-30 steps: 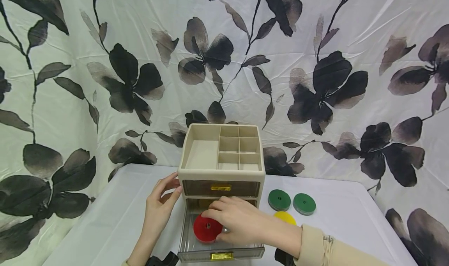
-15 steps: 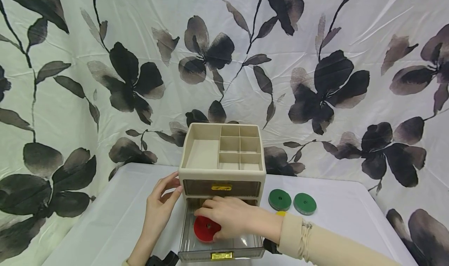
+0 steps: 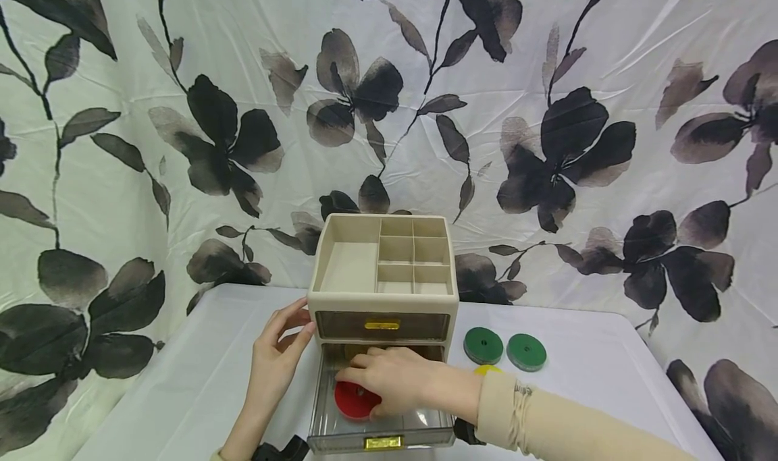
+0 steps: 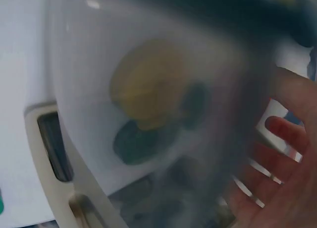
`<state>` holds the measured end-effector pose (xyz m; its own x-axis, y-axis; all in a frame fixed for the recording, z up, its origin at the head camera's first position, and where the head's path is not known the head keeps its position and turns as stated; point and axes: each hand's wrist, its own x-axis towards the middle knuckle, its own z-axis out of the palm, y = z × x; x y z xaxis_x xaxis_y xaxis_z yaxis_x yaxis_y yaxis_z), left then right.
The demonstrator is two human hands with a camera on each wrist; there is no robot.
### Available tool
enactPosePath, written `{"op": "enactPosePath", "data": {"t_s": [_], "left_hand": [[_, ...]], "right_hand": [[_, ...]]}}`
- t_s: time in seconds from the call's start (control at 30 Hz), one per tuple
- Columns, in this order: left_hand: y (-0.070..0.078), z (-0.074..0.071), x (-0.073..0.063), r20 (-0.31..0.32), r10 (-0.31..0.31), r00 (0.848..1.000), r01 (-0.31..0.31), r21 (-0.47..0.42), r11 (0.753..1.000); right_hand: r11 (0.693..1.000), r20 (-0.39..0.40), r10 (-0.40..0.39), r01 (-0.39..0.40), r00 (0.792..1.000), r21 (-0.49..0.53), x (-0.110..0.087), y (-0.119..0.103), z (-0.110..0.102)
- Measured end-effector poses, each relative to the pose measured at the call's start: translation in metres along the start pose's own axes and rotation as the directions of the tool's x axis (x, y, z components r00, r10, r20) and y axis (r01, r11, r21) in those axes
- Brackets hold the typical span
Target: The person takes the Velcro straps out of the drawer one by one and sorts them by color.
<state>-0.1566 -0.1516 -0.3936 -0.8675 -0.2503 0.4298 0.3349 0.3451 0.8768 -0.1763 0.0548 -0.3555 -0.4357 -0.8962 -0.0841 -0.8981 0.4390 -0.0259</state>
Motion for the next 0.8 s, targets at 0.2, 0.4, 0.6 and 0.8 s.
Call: {"op": "enactPosePath", "data": {"t_s": [0.2, 0.4, 0.6, 0.8], "left_hand": [[0.0, 0.0, -0.001, -0.001, 0.014, 1.0, -0.014, 0.013, 1.0], [-0.001, 0.0, -0.001, -0.004, 0.003, 1.0, -0.003, -0.002, 1.0], [-0.001, 0.0, -0.001, -0.005, 0.002, 1.0, -0.002, 0.001, 1.0], [-0.002, 0.0, 0.0, -0.01, 0.012, 1.0, -0.012, -0.002, 1.0]], "right_hand": [[1.0, -0.025, -0.018, 0.017, 1.0, -0.011, 0.0, 0.0, 0.005], [0.999, -0.049, -0.021, 0.02, 0.999, -0.029, -0.002, 0.0, 0.007], [1.0, -0.1, -0.014, 0.014, 0.995, -0.009, -0.006, 0.0, 0.011], [1.0, -0.161, 0.005, -0.001, 0.987, 0.027, -0.012, 0.002, 0.014]]}}
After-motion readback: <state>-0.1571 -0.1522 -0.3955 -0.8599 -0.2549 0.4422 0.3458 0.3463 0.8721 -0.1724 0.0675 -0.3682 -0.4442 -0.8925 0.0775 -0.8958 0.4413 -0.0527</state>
